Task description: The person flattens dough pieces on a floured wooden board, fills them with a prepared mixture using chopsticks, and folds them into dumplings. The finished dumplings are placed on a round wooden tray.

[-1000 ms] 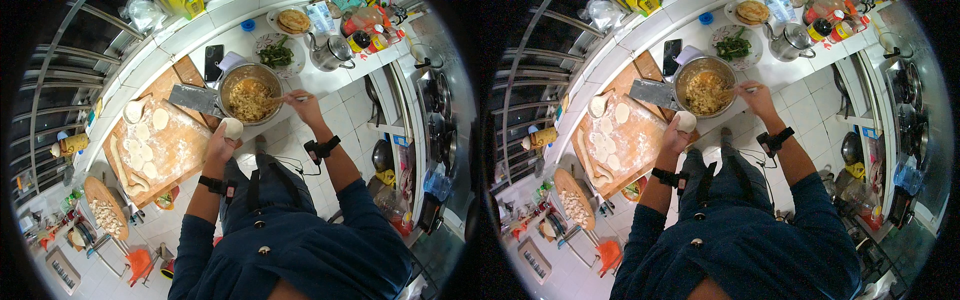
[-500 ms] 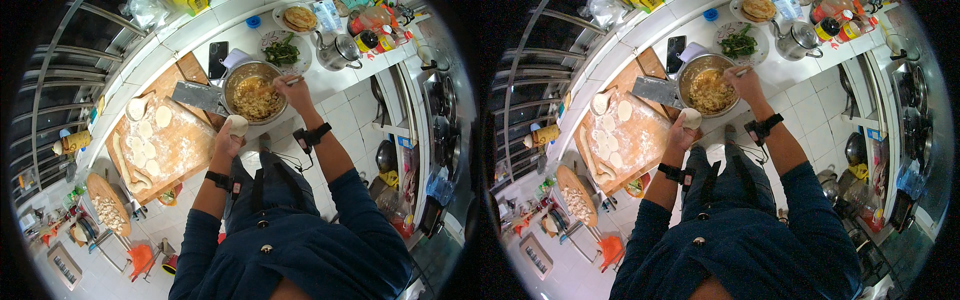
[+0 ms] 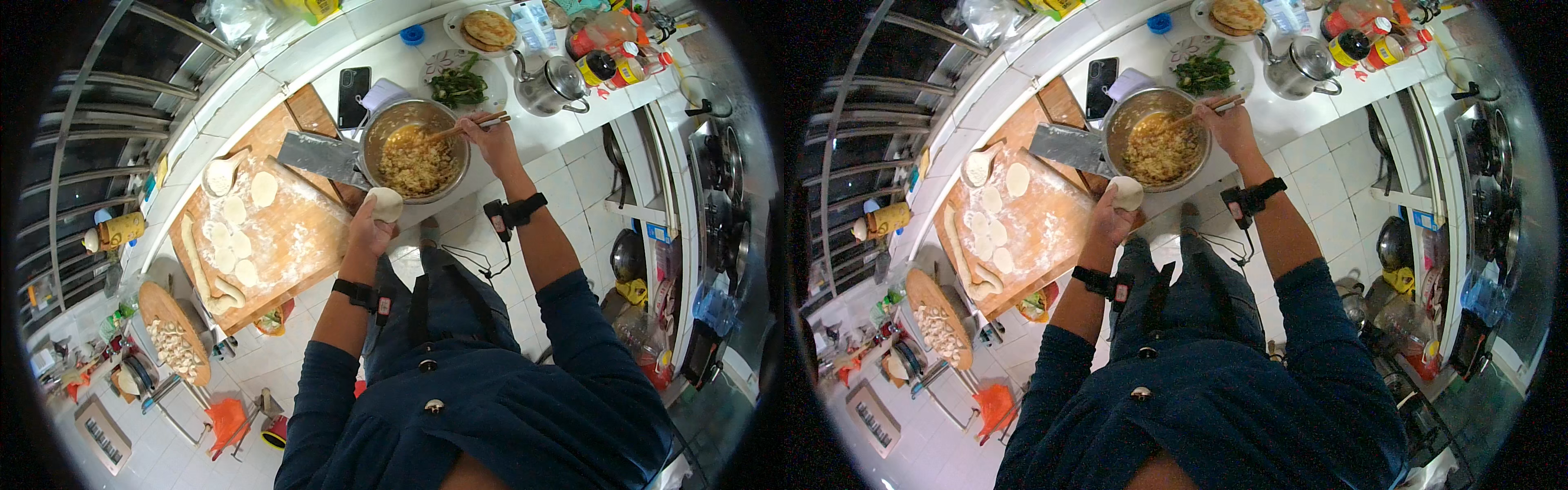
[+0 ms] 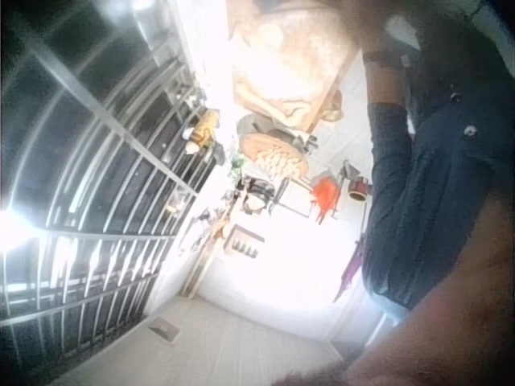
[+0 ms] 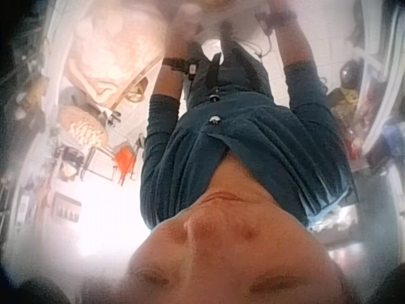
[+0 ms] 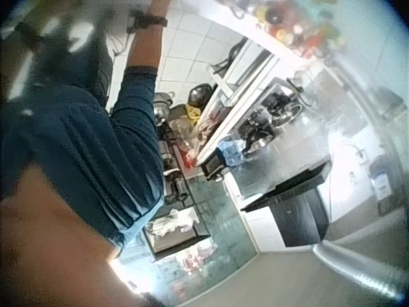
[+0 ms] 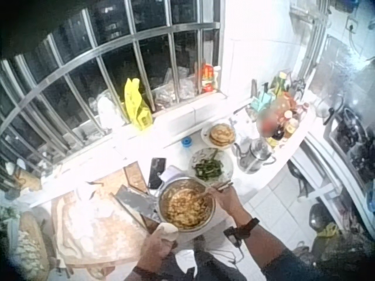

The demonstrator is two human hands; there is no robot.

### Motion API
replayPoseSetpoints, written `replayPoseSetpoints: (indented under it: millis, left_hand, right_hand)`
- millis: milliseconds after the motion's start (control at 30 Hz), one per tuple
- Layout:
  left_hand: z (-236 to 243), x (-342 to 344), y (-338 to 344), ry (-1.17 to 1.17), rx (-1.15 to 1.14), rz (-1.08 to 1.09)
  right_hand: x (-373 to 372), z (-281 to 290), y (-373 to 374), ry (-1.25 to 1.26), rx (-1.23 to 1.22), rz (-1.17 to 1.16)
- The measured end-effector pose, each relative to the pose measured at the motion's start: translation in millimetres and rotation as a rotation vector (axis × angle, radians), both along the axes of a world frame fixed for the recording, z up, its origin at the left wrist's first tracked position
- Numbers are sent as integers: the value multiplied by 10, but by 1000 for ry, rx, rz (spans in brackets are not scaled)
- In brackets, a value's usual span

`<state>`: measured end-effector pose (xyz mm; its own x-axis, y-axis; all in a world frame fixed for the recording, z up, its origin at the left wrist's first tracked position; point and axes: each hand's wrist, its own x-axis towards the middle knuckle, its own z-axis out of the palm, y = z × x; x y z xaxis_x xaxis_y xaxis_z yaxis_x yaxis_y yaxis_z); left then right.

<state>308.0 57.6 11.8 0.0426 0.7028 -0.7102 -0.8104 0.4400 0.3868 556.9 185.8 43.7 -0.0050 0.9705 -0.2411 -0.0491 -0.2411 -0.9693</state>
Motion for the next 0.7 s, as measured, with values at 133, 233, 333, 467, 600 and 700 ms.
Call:
replayPoseSetpoints:
  millis: [133,233,333,467,600,700]
  left_hand:
    - [-10,-9,-2,-11,27,-15]
    - [-38,-22,-6,-1,0,-9]
    - [-70,-27,-11,7,-12,-7]
    - [-67,-33,-8,-22,40,-27]
    - [-11,-34,-1,21,-7,-40]
    - [23,-21,-5,24,-3,-39]
  right_hand:
    - [-34,-49,-169,5,-25,-68]
    - [56,-17,-392,-124,-117,102]
    - [180,35,-364,-336,-53,77]
    - [128,11,-87,-116,261,-97]
    - [64,-48,-127,-218,176,-60]
    - [163,-24,-284,-302,31,124]
